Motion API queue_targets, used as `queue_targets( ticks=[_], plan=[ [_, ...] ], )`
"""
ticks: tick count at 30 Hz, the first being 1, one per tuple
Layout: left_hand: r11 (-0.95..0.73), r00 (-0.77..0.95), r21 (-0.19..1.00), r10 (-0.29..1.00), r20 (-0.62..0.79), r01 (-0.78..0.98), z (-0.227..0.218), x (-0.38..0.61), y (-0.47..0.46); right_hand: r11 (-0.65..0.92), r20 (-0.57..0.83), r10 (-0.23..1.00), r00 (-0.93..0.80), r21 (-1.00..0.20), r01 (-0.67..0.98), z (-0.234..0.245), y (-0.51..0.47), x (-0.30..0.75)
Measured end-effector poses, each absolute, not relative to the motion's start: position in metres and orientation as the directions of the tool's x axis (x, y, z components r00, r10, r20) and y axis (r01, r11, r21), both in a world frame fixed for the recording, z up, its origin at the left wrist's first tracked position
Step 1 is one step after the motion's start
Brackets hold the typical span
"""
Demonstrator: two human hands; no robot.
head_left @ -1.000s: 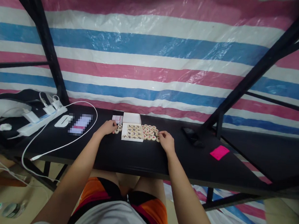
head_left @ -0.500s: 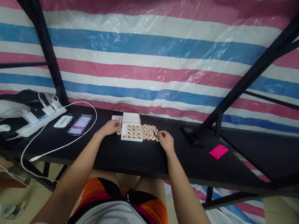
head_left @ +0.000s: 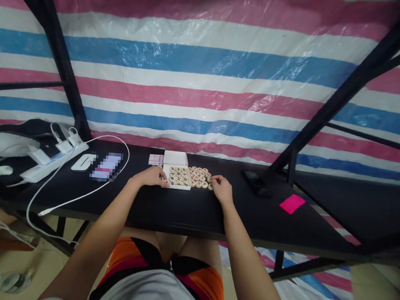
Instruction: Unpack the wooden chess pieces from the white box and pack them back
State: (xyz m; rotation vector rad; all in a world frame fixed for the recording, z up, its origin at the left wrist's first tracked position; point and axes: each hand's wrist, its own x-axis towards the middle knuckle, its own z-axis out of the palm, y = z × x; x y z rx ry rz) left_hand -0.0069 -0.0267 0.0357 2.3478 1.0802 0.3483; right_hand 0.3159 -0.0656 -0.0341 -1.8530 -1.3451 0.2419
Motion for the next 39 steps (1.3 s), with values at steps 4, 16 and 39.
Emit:
queue_targets(
  ticks=[4,16,39],
  plan=[
    [-0.527,0.632,0.596,0.774,0.041,0.606,0.033,-0.009,-0.023,-0.106,0.286,0.863,0.417,-0.704,0.703,-0.033,-0.066,0.316],
    [-0.392,0.598,0.807,0.799,0.061,0.442,0.040,-0.015,-0.025,-0.102,0.282,0.863,0.419,-0.716,0.691,-0.034,-0.067,0.316],
    [-0.364,0.456,0.695,0.888,0.058,0.620,0.028,-0.040,-0.010,0.462,0.657,0.725,-0.208,-0.240,0.854,-0.002,-0.091,0.267]
  ],
)
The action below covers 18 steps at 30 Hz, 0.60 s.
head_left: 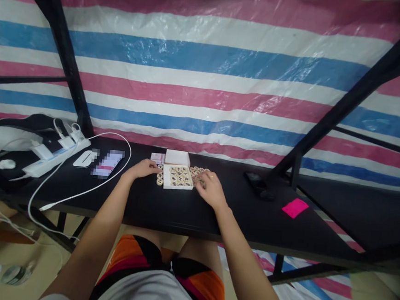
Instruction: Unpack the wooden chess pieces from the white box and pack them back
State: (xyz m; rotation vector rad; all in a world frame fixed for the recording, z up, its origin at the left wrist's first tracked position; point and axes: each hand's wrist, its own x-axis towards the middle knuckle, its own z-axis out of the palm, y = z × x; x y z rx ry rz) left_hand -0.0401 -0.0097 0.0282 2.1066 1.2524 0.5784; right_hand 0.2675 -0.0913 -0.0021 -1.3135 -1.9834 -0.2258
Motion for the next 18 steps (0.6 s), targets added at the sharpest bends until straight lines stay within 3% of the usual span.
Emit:
queue_targets(
  ticks=[2,5,11,18],
  plan=[
    [-0.339,0.355,0.669,0.927,0.119,0.661,0.028,-0.039,-0.009,0.574,0.600,0.692,-0.401,-0.121,0.810,0.001,-0.095,0.253],
    [-0.278,0.285,0.656,0.953,0.100,0.702,0.028,-0.033,-0.010,0.623,0.534,0.675,-0.510,-0.043,0.781,-0.002,-0.095,0.243],
    [-0.204,0.252,0.703,0.967,0.036,0.681,0.033,-0.019,-0.019,0.626,0.517,0.669,-0.534,-0.005,0.780,-0.003,-0.093,0.244],
    [-0.053,0.195,0.841,0.979,-0.063,0.538,0.027,-0.017,-0.013,0.631,0.538,0.674,-0.507,-0.061,0.773,-0.002,-0.096,0.244]
  ],
)
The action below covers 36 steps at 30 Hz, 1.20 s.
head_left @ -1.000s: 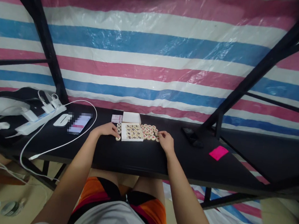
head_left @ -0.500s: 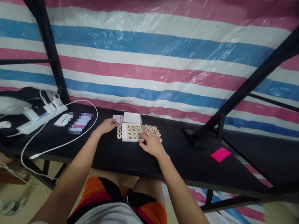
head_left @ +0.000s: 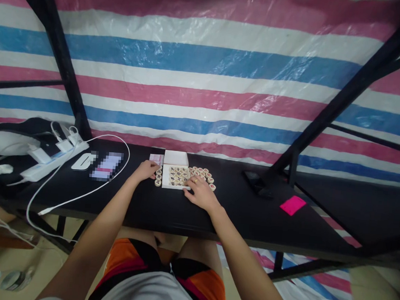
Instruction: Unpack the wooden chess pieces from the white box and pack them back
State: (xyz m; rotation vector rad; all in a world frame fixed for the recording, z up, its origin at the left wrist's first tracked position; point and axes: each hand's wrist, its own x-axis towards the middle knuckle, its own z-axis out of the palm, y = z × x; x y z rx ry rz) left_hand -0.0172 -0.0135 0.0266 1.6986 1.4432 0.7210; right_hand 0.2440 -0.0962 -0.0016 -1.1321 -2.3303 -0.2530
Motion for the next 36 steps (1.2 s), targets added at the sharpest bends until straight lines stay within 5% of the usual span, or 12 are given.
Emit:
queue_targets(
  ticks=[12,36],
  plan=[
    [0.141,0.218,0.918,0.947,-0.234,0.370,0.039,-0.021,-0.022,0.618,0.525,0.681,-0.511,-0.038,0.785,-0.003,-0.095,0.244],
    [0.081,0.105,0.876,0.983,-0.148,0.475,0.031,-0.018,-0.015,0.631,0.557,0.660,-0.505,-0.046,0.774,-0.004,-0.094,0.246]
  ],
)
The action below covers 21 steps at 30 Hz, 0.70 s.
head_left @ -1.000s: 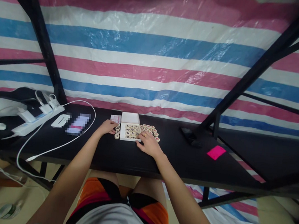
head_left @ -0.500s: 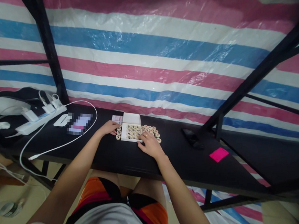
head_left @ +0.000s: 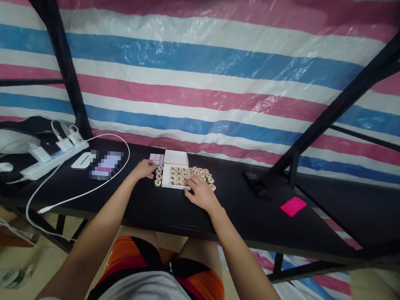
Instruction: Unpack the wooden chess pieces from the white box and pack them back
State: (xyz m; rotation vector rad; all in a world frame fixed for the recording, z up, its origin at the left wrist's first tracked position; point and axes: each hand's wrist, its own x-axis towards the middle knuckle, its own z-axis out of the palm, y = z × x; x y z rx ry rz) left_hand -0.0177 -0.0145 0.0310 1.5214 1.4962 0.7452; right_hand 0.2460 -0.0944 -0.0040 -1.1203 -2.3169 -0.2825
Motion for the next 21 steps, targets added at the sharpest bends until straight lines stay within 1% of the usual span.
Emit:
queue_targets(
  ticks=[2,6,9,11,13,15,17,19,21],
  plan=[
    [0.103,0.091,0.872,0.982,-0.166,0.478,0.030,-0.018,-0.014,0.631,0.557,0.660,-0.505,-0.046,0.774,-0.004,-0.095,0.246],
    [0.101,0.123,0.879,0.976,-0.178,0.467,0.027,-0.016,-0.013,0.628,0.559,0.657,-0.506,-0.035,0.777,-0.003,-0.095,0.245],
    [0.059,0.143,0.863,0.978,-0.150,0.501,0.024,-0.016,-0.012,0.624,0.576,0.650,-0.496,-0.030,0.781,-0.002,-0.096,0.244],
    [-0.001,0.152,0.826,0.983,-0.103,0.564,0.024,-0.017,-0.013,0.625,0.587,0.642,-0.492,-0.030,0.780,-0.001,-0.096,0.244],
    [-0.112,0.152,0.741,0.988,0.013,0.662,0.026,-0.016,-0.015,0.628,0.595,0.637,-0.491,-0.032,0.777,0.000,-0.096,0.244],
    [-0.264,0.187,0.618,0.964,0.188,0.740,0.029,-0.012,-0.019,0.630,0.600,0.634,-0.488,-0.035,0.776,0.000,-0.096,0.244],
    [-0.425,0.284,0.520,0.900,0.331,0.741,0.031,-0.007,-0.023,0.628,0.603,0.635,-0.483,-0.040,0.777,-0.001,-0.096,0.244],
    [-0.568,0.421,0.471,0.821,0.386,0.675,0.031,0.001,-0.028,0.626,0.603,0.636,-0.481,-0.039,0.779,-0.001,-0.097,0.244],
    [-0.668,0.540,0.433,0.744,0.393,0.605,0.029,0.008,-0.031,0.625,0.597,0.640,-0.485,-0.037,0.780,-0.001,-0.097,0.243]
  ],
)
